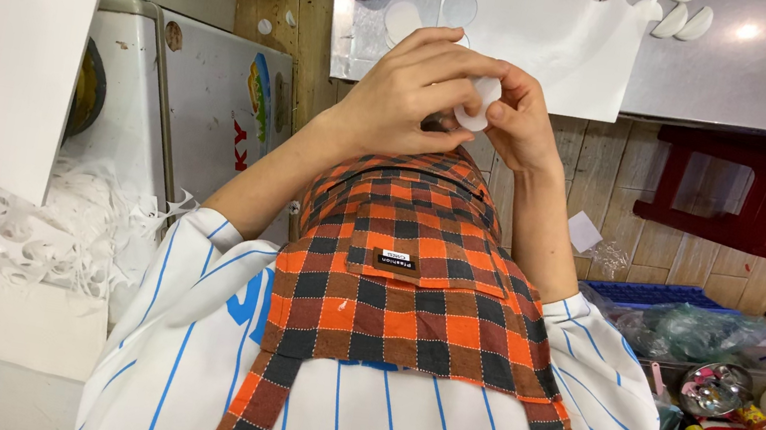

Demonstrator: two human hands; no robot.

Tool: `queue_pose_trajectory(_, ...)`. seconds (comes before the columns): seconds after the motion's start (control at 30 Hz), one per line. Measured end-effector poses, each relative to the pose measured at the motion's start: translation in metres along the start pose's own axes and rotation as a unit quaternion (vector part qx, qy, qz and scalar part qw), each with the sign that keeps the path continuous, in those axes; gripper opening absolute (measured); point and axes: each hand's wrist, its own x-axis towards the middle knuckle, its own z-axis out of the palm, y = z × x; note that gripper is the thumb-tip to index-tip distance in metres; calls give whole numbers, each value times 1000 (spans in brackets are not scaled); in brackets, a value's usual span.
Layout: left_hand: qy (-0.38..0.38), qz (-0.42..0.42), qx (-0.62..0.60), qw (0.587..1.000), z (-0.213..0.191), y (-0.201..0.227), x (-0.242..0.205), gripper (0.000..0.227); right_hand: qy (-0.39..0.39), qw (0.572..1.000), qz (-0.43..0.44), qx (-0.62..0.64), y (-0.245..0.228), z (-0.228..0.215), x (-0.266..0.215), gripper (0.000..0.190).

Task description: The person uses a purple circular punch on a white sheet to create multiple circular cutouts. They then use green scissors to trim the edges of the circles and place them on the metal work surface. The person repeats this process with additional sheets.

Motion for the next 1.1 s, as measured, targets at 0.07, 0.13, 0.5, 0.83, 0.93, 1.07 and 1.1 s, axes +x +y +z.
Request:
queue_pose_trajectory(0.07,5,13,13,1000,0,0,1,28,-15,1000,0,25,-1,0,0,54)
queue_pose_trajectory(0.13,9,20,18,1000,1,0,2,27,-18,999,-2,34,-1,2,0,53)
queue_pose_trajectory(0.5,8,10,14,1000,3,2,6,28,8,1000,-23,12,1,-4,0,57)
queue_pose_trajectory(0.83,127,-234,-214,940,6,1,4,26,122,977,-99,-144,-7,17,3,30)
queue_pose_trajectory(0.93,155,-294,-293,897,12,-3,0,26,164,966,-101,-173,-8,28,2,19)
queue_pose_trajectory(1.07,183,-316,-339,867,19,-7,-4,22,190,958,-112,-184,-12,41,3,14)
queue_pose_trajectory(1.1,187,-317,-338,866,20,-7,-4,21,197,955,-114,-188,-13,43,3,14)
